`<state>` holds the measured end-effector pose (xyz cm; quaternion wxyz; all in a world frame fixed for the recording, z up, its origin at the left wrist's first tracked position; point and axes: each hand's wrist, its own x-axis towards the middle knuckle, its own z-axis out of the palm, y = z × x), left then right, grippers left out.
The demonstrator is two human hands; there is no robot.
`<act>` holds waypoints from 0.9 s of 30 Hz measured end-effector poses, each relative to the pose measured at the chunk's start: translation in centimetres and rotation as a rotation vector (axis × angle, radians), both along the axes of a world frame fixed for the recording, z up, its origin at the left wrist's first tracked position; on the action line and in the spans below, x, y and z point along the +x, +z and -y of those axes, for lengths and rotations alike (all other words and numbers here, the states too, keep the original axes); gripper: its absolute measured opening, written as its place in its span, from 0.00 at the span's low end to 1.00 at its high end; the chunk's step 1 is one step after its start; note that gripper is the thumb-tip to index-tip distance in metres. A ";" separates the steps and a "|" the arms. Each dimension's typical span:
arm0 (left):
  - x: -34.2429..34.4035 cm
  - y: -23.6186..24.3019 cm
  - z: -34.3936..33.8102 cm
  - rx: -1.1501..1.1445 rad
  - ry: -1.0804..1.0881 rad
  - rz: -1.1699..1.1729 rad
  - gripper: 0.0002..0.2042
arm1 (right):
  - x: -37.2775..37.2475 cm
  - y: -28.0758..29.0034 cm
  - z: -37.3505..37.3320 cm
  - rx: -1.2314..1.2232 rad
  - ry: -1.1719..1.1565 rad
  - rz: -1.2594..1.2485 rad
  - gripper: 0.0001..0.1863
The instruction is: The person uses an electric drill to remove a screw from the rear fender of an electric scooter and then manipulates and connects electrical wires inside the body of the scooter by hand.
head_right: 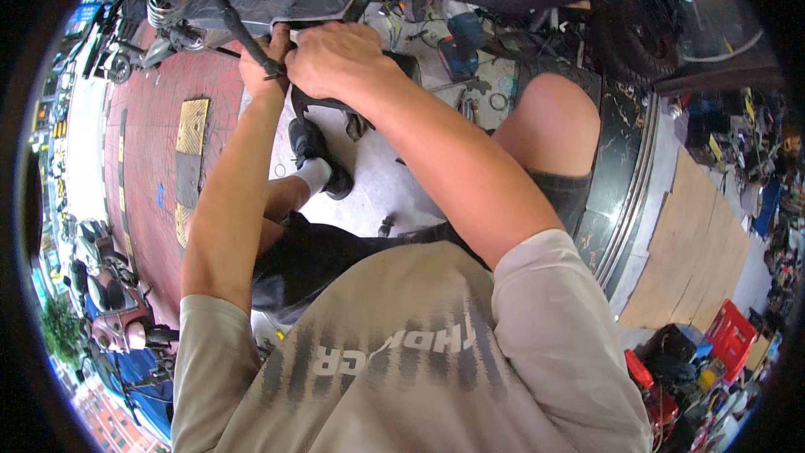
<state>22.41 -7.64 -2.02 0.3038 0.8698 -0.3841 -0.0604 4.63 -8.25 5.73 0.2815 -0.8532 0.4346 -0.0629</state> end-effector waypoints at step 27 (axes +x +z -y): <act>0.6 -0.1 -0.8 -0.177 -0.237 -0.926 0.18 | -6.7 -6.1 -0.6 0.481 -0.377 0.375 0.34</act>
